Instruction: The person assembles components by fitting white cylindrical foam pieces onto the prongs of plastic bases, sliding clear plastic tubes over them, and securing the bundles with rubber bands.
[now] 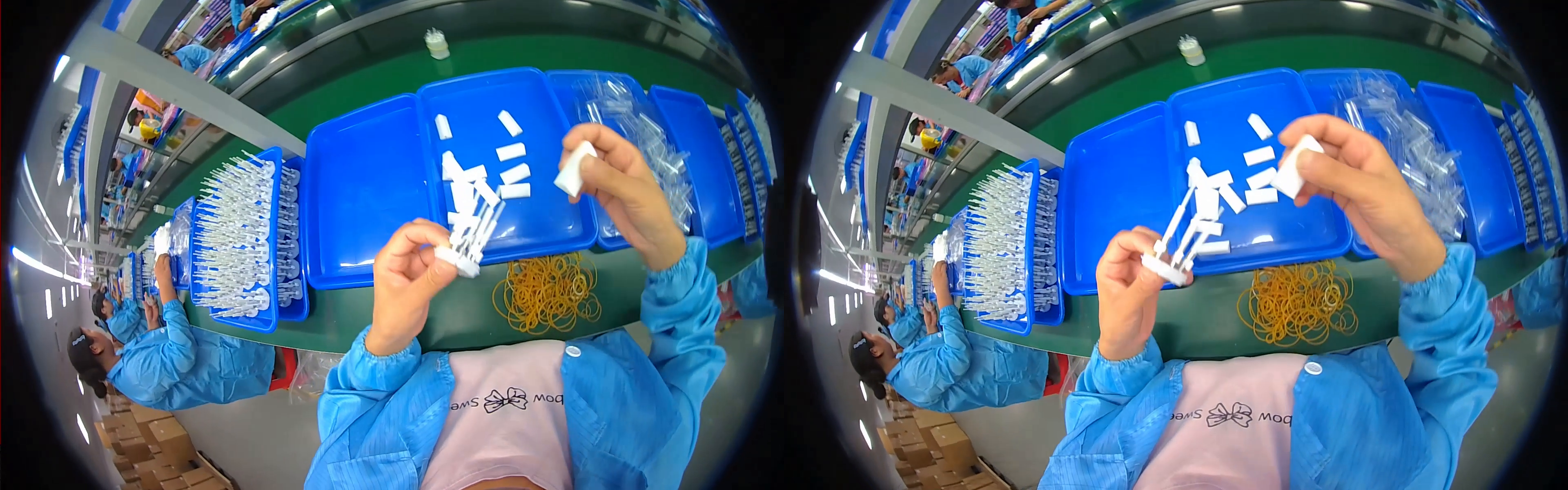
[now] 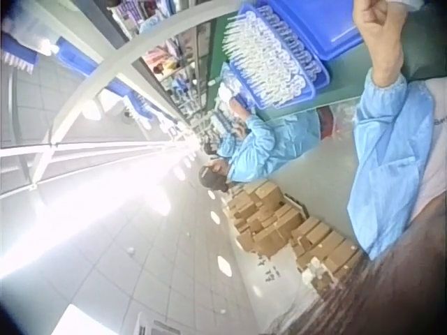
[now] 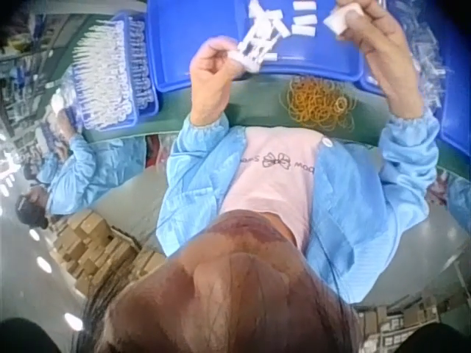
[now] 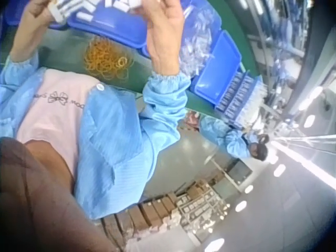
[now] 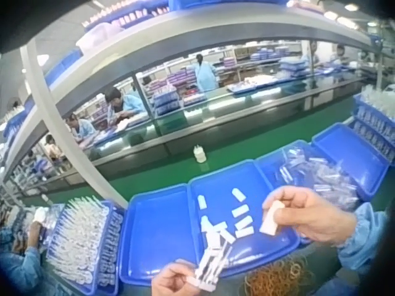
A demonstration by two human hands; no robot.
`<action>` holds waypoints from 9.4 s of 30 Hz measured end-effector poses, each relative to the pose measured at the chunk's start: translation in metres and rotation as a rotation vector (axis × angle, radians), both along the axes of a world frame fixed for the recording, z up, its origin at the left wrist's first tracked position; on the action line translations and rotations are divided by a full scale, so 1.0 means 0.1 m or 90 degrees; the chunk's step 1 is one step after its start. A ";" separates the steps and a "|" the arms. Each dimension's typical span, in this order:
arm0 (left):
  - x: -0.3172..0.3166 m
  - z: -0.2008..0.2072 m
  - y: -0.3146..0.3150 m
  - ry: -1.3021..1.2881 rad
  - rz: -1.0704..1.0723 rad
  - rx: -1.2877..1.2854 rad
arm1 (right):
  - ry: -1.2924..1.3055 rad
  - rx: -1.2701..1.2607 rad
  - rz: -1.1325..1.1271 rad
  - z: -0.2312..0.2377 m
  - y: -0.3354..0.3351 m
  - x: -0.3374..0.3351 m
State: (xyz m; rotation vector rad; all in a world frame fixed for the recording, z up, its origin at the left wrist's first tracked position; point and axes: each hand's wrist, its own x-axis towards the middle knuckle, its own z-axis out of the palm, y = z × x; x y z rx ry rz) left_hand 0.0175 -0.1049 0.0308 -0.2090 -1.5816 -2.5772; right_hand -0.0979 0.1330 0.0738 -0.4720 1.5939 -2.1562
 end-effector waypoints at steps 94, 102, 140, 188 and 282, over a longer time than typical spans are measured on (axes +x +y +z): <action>-0.13 -0.11 0.66 0.076 0.024 -0.396 | -0.069 -0.055 -0.002 -0.55 0.22 0.33; -0.14 -0.11 0.66 0.115 0.020 -0.419 | -0.087 -0.030 0.020 -0.69 0.30 0.31; 0.01 -0.41 0.39 -0.049 0.116 -0.140 | 0.570 0.834 -0.027 -0.92 -0.58 -1.45; 0.07 -0.14 0.49 0.003 -0.040 -0.373 | 0.146 0.156 0.237 -0.37 0.35 -0.09; 0.05 -0.20 0.59 0.318 0.216 -0.492 | 0.623 -0.243 0.239 -0.56 -0.02 -0.50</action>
